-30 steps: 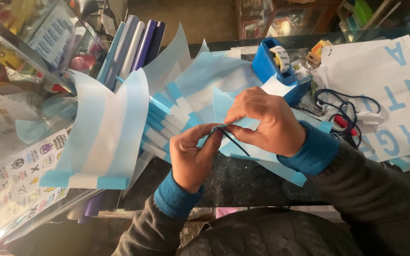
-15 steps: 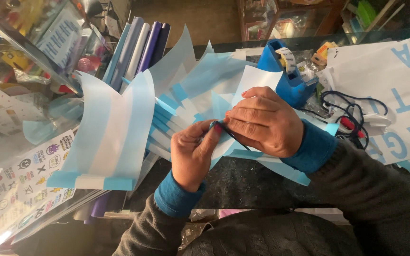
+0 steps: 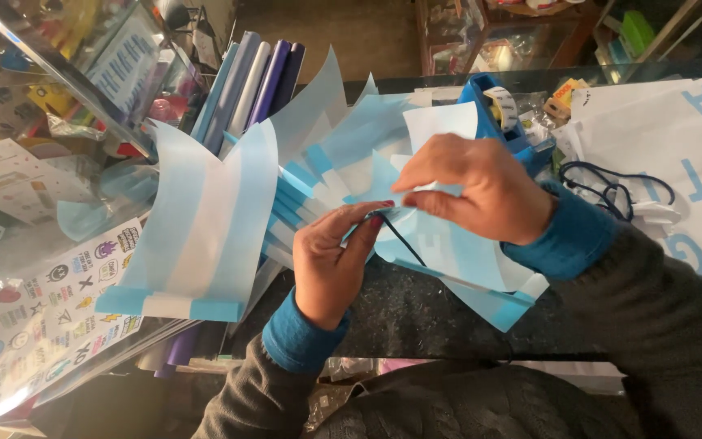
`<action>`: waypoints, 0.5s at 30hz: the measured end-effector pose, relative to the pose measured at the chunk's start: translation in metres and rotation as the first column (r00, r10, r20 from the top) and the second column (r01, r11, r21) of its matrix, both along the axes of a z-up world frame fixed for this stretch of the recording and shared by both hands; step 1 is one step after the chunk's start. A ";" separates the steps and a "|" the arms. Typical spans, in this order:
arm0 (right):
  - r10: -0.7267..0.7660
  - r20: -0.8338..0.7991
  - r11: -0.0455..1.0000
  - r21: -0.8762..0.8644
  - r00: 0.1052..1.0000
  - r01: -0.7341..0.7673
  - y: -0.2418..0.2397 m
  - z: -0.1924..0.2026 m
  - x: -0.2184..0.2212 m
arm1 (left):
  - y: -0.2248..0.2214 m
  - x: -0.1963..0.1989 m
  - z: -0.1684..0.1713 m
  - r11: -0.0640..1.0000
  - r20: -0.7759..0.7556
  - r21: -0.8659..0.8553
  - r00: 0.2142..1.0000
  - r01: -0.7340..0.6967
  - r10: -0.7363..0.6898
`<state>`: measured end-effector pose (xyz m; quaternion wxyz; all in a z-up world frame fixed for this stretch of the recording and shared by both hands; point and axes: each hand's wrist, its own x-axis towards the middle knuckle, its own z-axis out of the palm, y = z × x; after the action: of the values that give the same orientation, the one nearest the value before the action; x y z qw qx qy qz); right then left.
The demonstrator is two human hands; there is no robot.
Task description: Assemble decorative paper banners by threading strings through pre-cut flags and securing them.
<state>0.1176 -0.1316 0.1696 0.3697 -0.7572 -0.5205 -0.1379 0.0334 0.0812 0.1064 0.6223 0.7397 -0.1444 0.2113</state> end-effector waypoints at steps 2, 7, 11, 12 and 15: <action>0.035 -0.007 0.999 -0.036 0.999 -0.035 0.006 0.002 -0.001 | 0.000 0.000 -0.002 1.000 0.019 0.020 1.000 -0.014 0.014; 0.130 0.063 0.989 -0.084 0.989 -0.125 0.013 0.008 -0.005 | 0.000 -0.002 -0.006 0.997 0.077 0.060 0.996 -0.050 0.046; 0.103 0.071 0.990 -0.104 0.992 -0.095 0.014 0.002 -0.007 | -0.002 -0.005 -0.008 0.996 0.092 0.074 0.994 -0.058 0.051; 0.100 0.089 0.990 -0.109 0.991 -0.091 0.013 0.000 -0.007 | -0.003 -0.005 -0.009 0.995 0.091 0.090 0.995 -0.051 0.043; 0.105 0.135 0.991 -0.100 0.985 -0.092 0.014 -0.001 -0.008 | -0.002 -0.006 -0.009 0.996 0.079 0.083 0.996 -0.040 0.034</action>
<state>0.1096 -0.1177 0.1691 0.3028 -0.7355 -0.5879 -0.1475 0.0276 0.0788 0.0973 0.5804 0.7592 -0.1635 0.2451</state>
